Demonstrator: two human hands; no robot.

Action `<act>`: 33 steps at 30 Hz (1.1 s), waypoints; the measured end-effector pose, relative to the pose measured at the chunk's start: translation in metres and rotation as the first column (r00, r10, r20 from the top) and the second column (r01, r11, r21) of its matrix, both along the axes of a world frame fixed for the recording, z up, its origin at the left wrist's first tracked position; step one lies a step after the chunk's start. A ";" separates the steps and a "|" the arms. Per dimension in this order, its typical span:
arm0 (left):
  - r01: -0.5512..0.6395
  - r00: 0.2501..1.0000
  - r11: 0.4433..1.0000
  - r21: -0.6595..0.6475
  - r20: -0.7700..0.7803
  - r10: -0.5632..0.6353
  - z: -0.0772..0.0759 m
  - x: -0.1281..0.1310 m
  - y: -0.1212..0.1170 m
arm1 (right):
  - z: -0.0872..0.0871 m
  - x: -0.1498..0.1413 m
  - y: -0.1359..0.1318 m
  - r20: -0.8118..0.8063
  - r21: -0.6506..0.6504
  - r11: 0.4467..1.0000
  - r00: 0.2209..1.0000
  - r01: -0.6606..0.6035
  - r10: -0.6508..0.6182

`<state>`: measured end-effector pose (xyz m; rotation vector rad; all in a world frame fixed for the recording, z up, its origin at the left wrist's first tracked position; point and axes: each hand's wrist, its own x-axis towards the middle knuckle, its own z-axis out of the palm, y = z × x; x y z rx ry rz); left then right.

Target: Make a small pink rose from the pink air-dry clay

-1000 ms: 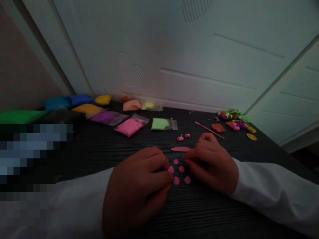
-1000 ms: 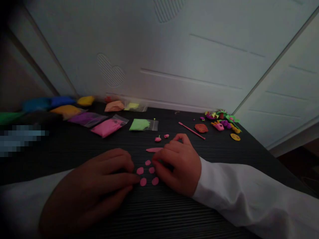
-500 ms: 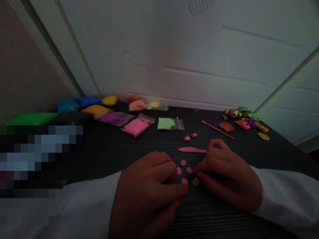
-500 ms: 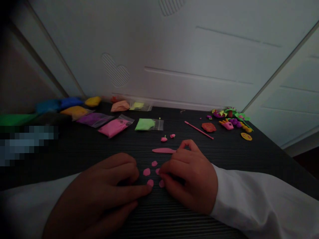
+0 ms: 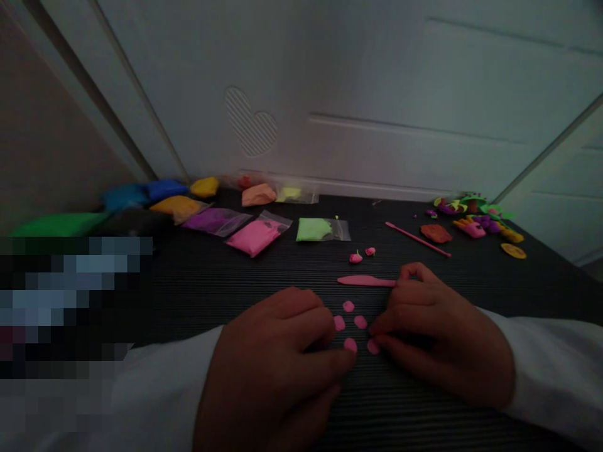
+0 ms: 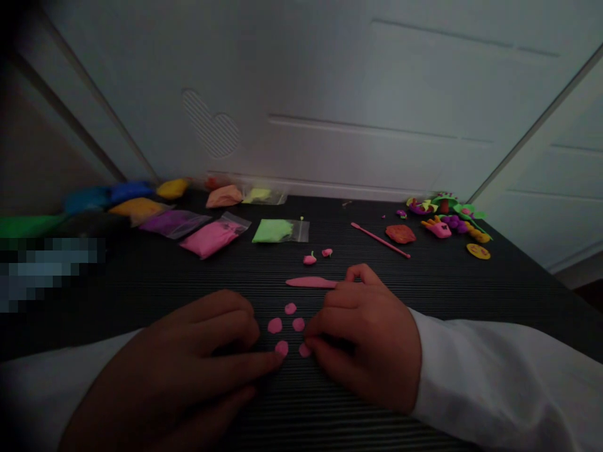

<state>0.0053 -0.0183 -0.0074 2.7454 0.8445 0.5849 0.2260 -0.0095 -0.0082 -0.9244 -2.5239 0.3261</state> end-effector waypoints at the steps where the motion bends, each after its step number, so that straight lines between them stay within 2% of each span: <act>1: -0.006 1.000 1.000 -0.003 0.007 0.006 0.000 0.000 0.000 | 0.000 0.000 0.000 0.004 -0.007 1.000 1.000 -0.002 0.002; 11: 0.012 0.999 1.000 -0.022 0.036 -0.011 -0.002 -0.001 0.001 | 0.004 0.000 -0.001 0.020 -0.044 0.999 0.999 -0.028 0.029; 19: 0.034 0.999 0.999 -0.014 0.021 -0.034 -0.001 -0.003 0.003 | 0.003 0.000 -0.001 -0.006 -0.013 1.000 1.000 -0.015 0.015; 27: 0.068 0.997 0.998 0.009 0.026 -0.069 0.000 -0.004 0.004 | 0.001 0.000 -0.009 0.052 0.137 0.988 0.997 -0.066 0.060; 33: 0.041 0.999 0.999 0.013 0.032 -0.042 0.000 -0.003 0.003 | 0.001 0.000 -0.004 0.015 0.022 1.000 1.000 0.002 -0.003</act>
